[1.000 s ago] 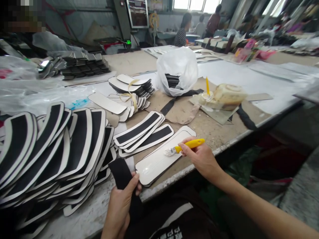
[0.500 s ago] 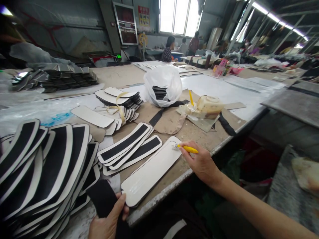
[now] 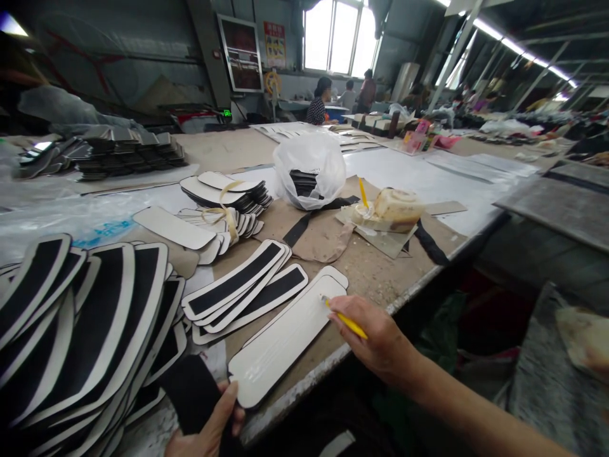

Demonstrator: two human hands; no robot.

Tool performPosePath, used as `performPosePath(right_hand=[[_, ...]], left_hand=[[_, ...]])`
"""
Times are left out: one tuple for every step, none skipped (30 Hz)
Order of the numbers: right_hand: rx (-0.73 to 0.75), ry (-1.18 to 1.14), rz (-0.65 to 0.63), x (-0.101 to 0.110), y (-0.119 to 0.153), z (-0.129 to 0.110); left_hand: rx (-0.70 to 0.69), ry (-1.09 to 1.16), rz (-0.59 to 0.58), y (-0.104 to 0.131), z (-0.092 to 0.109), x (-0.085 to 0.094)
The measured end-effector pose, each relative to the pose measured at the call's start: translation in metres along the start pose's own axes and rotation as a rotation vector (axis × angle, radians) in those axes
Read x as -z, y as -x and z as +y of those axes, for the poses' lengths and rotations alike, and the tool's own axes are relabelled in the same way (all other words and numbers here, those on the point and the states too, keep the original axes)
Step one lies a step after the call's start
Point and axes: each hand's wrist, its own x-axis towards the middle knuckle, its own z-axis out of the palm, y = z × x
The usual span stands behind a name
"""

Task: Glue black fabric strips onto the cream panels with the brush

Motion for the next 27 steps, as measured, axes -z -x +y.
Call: performPosePath(right_hand=[[-0.006, 0.018, 0.004, 0.001, -0.001, 0.001], [-0.009, 0.037, -0.003, 0.001, -0.002, 0.002], [-0.009, 0.051, -0.017, 0.000, -0.003, 0.001], [-0.007, 0.051, -0.033, -0.002, -0.003, 0.000], [-0.003, 0.036, -0.050, -0.007, -0.003, -0.004], [0.004, 0.003, -0.064, -0.012, -0.001, -0.010], [0.009, -0.045, -0.071, -0.018, 0.000, -0.018], [0.008, -0.106, -0.078, -0.024, 0.003, -0.028], [-0.001, -0.176, -0.083, -0.030, 0.005, -0.038], [-0.015, -0.250, -0.085, -0.035, 0.007, -0.049], [-0.035, -0.326, -0.091, -0.039, 0.008, -0.058], [-0.066, -0.399, -0.096, -0.041, 0.009, -0.067], [-0.108, -0.462, -0.101, -0.042, 0.008, -0.074], [-0.163, -0.510, -0.103, -0.041, 0.006, -0.079], [-0.228, -0.538, -0.098, -0.039, 0.004, -0.083], [-0.302, -0.551, -0.088, -0.036, 0.001, -0.084], [-0.382, -0.558, -0.072, -0.034, -0.002, -0.084], [-0.457, -0.570, -0.057, -0.032, -0.006, -0.084], [-0.522, -0.595, -0.050, -0.032, -0.009, -0.082], [-0.578, -0.633, -0.050, -0.032, -0.012, -0.081], [-0.621, -0.678, -0.061, -0.034, -0.014, -0.079], [-0.649, -0.720, -0.075, -0.037, -0.015, -0.077], [-0.662, -0.750, -0.088, -0.040, -0.015, -0.075], [-0.666, -0.762, -0.097, -0.043, -0.015, -0.072], [-0.664, -0.755, -0.095, -0.045, -0.014, -0.070], [-0.653, -0.728, -0.086, -0.046, -0.013, -0.066], [-0.635, -0.682, -0.076, -0.046, -0.012, -0.062]], left_hand=[[0.008, 0.025, 0.000, 0.000, -0.001, -0.001], [0.016, 0.054, 0.001, 0.000, -0.003, -0.001], [0.023, 0.084, 0.002, 0.000, -0.005, -0.002], [0.026, 0.113, 0.002, 0.001, -0.006, -0.002], [0.024, 0.137, -0.001, 0.001, -0.008, -0.003], [0.020, 0.149, -0.006, 0.001, -0.009, -0.003], [0.016, 0.153, -0.009, 0.001, -0.010, -0.003], [0.012, 0.152, -0.013, 0.001, -0.012, -0.003], [0.009, 0.146, -0.017, 0.000, -0.013, -0.003], [0.003, 0.139, -0.022, -0.001, -0.014, -0.002], [-0.004, 0.133, -0.031, -0.002, -0.014, -0.001], [-0.013, 0.127, -0.043, -0.003, -0.015, 0.000], [-0.020, 0.123, -0.055, -0.003, -0.015, 0.000], [-0.022, 0.121, -0.066, -0.003, -0.015, 0.001], [-0.023, 0.124, -0.072, -0.002, -0.014, 0.001], [-0.024, 0.134, -0.072, -0.001, -0.013, 0.001], [-0.030, 0.151, -0.066, 0.001, -0.012, 0.000], [-0.037, 0.172, -0.059, 0.002, -0.011, 0.000], [-0.044, 0.192, -0.055, 0.004, -0.010, -0.001], [-0.051, 0.208, -0.055, 0.005, -0.009, -0.001], [-0.055, 0.219, -0.059, 0.005, -0.009, -0.002], [-0.053, 0.224, -0.070, 0.005, -0.009, -0.002], [-0.048, 0.226, -0.078, 0.005, -0.009, -0.002], [-0.042, 0.229, -0.084, 0.004, -0.010, -0.002], [-0.035, 0.232, -0.087, 0.004, -0.010, -0.002], [-0.031, 0.236, -0.087, 0.004, -0.011, -0.001], [-0.030, 0.238, -0.083, 0.004, -0.011, -0.001]])
